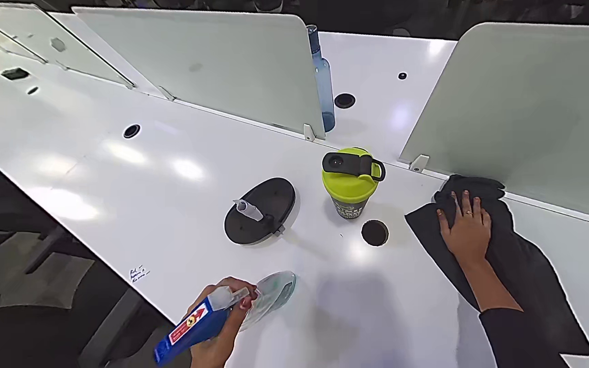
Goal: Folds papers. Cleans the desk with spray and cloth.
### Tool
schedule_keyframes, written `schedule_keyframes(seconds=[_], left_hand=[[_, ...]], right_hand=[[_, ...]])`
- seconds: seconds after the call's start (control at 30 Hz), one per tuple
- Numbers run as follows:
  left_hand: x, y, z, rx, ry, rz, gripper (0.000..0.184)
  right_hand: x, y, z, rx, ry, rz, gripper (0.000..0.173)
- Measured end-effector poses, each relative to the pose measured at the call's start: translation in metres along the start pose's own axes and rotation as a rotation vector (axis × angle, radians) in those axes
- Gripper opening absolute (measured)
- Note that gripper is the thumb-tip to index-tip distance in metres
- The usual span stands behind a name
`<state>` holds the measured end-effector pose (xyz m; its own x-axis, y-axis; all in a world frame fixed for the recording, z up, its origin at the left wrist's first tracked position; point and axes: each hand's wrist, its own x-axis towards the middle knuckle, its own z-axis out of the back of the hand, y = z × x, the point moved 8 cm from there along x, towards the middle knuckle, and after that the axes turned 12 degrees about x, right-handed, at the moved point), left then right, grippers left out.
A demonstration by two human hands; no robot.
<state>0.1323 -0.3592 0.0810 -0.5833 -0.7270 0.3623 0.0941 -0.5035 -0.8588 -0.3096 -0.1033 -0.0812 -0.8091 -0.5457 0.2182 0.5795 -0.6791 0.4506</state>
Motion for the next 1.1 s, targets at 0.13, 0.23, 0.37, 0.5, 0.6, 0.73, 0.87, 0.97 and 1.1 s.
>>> schedule_keyframes(seconds=[0.13,0.23,0.37,0.5,0.6,0.73,0.87,0.97,1.1], left_hand=[[-0.005,-0.006,-0.005,-0.020,-0.019,0.022,0.017],[-0.006,-0.007,-0.006,-0.014,-0.101,0.082,0.010],[-0.013,-0.012,-0.006,-0.029,-0.179,0.114,0.015],[-0.024,-0.011,0.007,-0.056,-0.184,0.085,0.020],[-0.034,-0.009,0.016,-0.027,-0.193,0.089,0.012],[-0.037,-0.005,0.021,-0.009,-0.212,0.045,0.005],[-0.038,-0.004,0.021,0.007,-0.255,0.031,0.004],[-0.041,-0.003,0.021,0.001,-0.268,0.051,0.005],[-0.046,-0.001,0.023,0.003,-0.283,0.100,0.004]], right_hand=[[-0.032,0.043,-0.011,0.061,0.042,0.139,0.064],[-0.086,0.099,-0.020,0.131,0.092,0.220,0.063],[-0.196,0.179,-0.032,0.252,0.153,0.338,0.070],[-0.312,0.249,-0.039,0.428,0.356,0.394,0.084],[-0.377,0.285,-0.045,0.505,0.572,0.441,0.081],[-0.400,0.295,-0.046,0.633,0.667,0.461,0.075],[-0.367,0.286,-0.049,0.686,0.646,0.507,0.078],[-0.310,0.280,-0.058,0.604,0.427,0.579,0.081],[-0.227,0.285,-0.066,0.711,0.448,0.487,0.079]])
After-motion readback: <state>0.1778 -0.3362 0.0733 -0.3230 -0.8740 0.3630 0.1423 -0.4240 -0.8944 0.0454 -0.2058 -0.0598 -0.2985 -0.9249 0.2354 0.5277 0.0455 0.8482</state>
